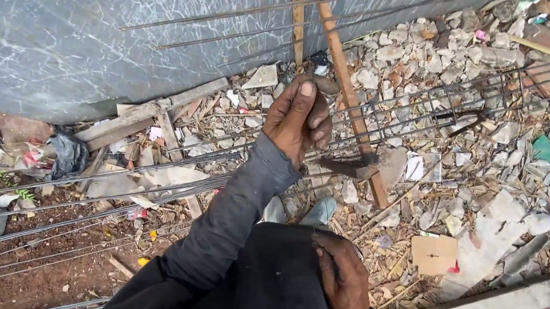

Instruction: The person constructs a rebar cage by wrapping binding wire around the intersecting steel bars and twisting and tightening the wire with pliers.

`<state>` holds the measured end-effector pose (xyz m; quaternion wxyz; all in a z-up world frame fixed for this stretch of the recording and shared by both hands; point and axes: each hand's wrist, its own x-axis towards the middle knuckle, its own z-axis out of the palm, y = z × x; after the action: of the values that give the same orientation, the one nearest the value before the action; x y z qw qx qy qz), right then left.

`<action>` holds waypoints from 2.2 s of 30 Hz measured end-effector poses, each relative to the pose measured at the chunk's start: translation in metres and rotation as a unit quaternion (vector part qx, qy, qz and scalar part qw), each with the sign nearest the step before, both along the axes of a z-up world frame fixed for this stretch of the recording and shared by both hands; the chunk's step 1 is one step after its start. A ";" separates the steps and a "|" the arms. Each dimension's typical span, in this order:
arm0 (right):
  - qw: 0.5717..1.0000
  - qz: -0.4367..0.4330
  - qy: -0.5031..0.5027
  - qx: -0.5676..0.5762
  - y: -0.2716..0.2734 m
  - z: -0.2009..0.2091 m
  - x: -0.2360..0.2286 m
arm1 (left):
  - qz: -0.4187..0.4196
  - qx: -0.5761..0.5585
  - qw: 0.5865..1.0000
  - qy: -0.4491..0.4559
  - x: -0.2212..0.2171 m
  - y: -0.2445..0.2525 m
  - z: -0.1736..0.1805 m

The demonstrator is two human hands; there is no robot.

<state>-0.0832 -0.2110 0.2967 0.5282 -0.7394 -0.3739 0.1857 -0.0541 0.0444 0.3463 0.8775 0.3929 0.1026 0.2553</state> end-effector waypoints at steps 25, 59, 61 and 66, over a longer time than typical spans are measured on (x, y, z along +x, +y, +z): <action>0.999 0.012 -0.038 0.010 -0.018 -0.018 0.025 | 0.258 -0.021 0.965 -0.048 0.011 0.082 0.035; 0.968 0.036 0.248 0.029 -0.004 0.006 0.002 | 0.203 -0.058 0.962 -0.170 -0.078 0.172 0.018; 0.965 0.009 0.261 0.021 0.001 0.012 0.004 | 0.181 -0.021 0.966 -0.184 -0.091 0.175 0.023; 0.986 0.005 0.141 -0.092 0.008 0.031 0.010 | 0.175 0.025 0.964 -0.199 -0.139 0.177 0.017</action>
<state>-0.0731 -0.2032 0.3276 0.5042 -0.7496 -0.2804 0.3245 -0.1931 0.2209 0.3634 0.8117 0.3317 -0.0133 0.4805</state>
